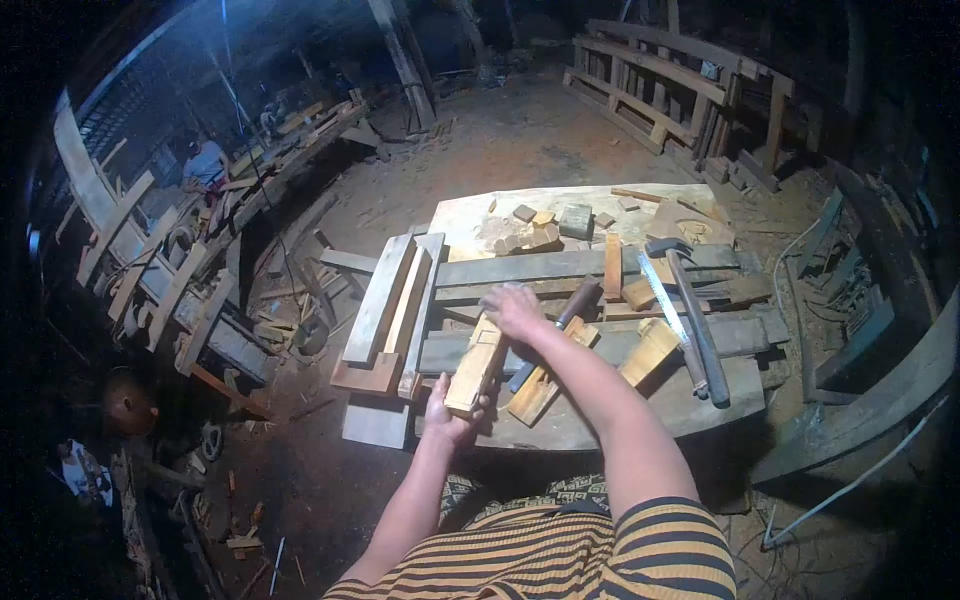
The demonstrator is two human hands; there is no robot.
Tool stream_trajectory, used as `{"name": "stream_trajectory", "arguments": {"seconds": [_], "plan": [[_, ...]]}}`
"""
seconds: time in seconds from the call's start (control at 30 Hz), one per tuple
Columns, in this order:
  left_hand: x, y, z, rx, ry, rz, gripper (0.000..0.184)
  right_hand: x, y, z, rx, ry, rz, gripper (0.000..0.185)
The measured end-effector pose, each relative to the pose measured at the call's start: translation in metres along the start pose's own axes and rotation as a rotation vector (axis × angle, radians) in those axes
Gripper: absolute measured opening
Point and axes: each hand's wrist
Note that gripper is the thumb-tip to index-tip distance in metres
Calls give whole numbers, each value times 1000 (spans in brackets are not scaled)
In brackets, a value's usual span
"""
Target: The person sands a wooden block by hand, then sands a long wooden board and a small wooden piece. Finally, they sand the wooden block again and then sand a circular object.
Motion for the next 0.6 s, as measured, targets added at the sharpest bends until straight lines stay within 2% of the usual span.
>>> {"name": "stream_trajectory", "arguments": {"seconds": [0.03,0.17,0.23,0.27,0.3,0.37,0.43,0.5,0.6], "plan": [[0,1,1,1,5,8,59,4,2,5,-43,60,37,32],[-6,-3,7,32,103,58,60,9,-13,-9,-115,12,65,29],[-6,-1,7,37,38,51,61,10,-37,-28,-37,-262,92,30],[-6,0,9,33,40,56,61,-1,-50,-31,15,-279,-51,29],[-7,-1,14,28,142,92,67,-20,-64,-33,67,-295,-190,28],[-9,-4,21,16,349,154,77,-62,-91,-48,342,-154,-458,32],[-4,-1,10,56,114,132,89,-81,-107,-63,517,3,-527,28],[-7,-4,17,-12,222,106,92,-65,-96,-68,584,-116,-578,31],[-10,-1,18,89,158,74,92,-23,-42,-37,286,-239,-330,28]]}}
Point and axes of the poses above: each hand's wrist, its own x-axis towards the middle knuckle, its own z-axis out of the palm, y = z × x, and after that the axes turned 13 degrees about y, right-handed
